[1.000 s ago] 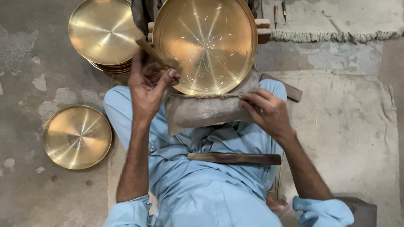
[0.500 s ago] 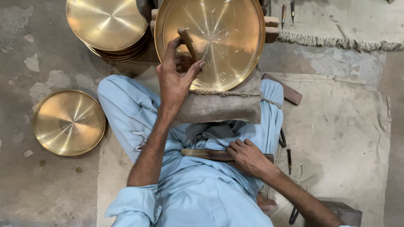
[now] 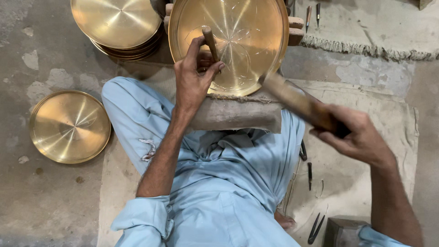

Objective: The person sits on the floor and uses a wooden mallet and a metal chisel to engrave a floral pattern onto a brass plate resting on a cushion. The person repeatedly strikes the chisel to deepen the design lines.

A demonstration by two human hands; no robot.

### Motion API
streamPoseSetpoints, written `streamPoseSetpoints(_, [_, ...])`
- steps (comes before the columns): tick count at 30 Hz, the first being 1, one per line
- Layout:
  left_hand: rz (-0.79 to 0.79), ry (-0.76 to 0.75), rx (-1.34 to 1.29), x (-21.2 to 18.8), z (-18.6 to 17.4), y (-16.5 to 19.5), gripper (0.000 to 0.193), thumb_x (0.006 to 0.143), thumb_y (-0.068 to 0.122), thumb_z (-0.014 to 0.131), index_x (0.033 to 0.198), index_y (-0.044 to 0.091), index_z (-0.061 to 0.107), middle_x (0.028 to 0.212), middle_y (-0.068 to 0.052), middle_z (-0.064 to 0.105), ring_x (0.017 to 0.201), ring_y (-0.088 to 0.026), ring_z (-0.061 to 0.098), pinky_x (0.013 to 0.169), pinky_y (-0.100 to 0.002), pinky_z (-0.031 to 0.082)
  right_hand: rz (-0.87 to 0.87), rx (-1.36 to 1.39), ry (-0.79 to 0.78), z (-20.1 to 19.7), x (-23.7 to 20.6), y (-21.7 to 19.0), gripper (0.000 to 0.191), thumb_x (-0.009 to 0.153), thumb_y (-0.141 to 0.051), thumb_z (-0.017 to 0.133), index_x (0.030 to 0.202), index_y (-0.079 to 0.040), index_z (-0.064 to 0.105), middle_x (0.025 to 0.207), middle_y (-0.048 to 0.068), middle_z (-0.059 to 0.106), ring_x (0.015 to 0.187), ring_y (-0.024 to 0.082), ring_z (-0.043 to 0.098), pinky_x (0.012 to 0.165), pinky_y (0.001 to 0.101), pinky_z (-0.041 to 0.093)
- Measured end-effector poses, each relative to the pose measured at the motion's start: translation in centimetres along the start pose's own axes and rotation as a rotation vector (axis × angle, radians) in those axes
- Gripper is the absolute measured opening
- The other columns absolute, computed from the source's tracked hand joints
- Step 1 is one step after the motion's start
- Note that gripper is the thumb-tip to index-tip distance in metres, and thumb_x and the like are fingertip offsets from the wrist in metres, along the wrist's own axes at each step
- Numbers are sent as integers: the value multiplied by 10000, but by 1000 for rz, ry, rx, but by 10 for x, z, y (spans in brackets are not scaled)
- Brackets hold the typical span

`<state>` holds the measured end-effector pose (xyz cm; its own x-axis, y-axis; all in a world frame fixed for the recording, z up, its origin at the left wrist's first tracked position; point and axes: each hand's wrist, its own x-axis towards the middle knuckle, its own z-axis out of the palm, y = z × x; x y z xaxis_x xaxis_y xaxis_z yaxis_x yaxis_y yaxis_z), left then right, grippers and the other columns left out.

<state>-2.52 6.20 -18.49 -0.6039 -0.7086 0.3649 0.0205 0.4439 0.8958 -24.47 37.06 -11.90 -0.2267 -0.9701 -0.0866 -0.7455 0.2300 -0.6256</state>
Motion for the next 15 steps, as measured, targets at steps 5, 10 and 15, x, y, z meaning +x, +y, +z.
streamPoseSetpoints(5, [-4, -24, -16, 2, 0, 2, 531, 941, 111, 804, 1386, 96, 514, 958, -103, 792, 873, -210, 825, 723, -322, 731, -125, -493, 312, -34, 31, -20, 612, 927, -241, 854, 1455, -42, 617, 1087, 181, 743, 900, 270, 737, 809, 386, 631])
streamPoseSetpoints(10, [37, -12, 35, 1, 2, 1, 572, 960, 122, 794, 1438, 102, 481, 961, -106, 790, 870, -208, 815, 726, -325, 721, -281, -716, 347, -57, 73, -64, 627, 886, -267, 886, 1431, -91, 631, 982, 150, 727, 781, 255, 721, 691, 369, 613])
streamPoseSetpoints(15, [8, 5, 66, -1, 4, 1, 599, 944, 131, 818, 1439, 110, 481, 954, -108, 785, 868, -214, 812, 720, -329, 720, -391, -1010, 337, -65, 101, -90, 679, 841, -247, 878, 1478, -189, 652, 999, 37, 739, 744, 143, 690, 566, 272, 517])
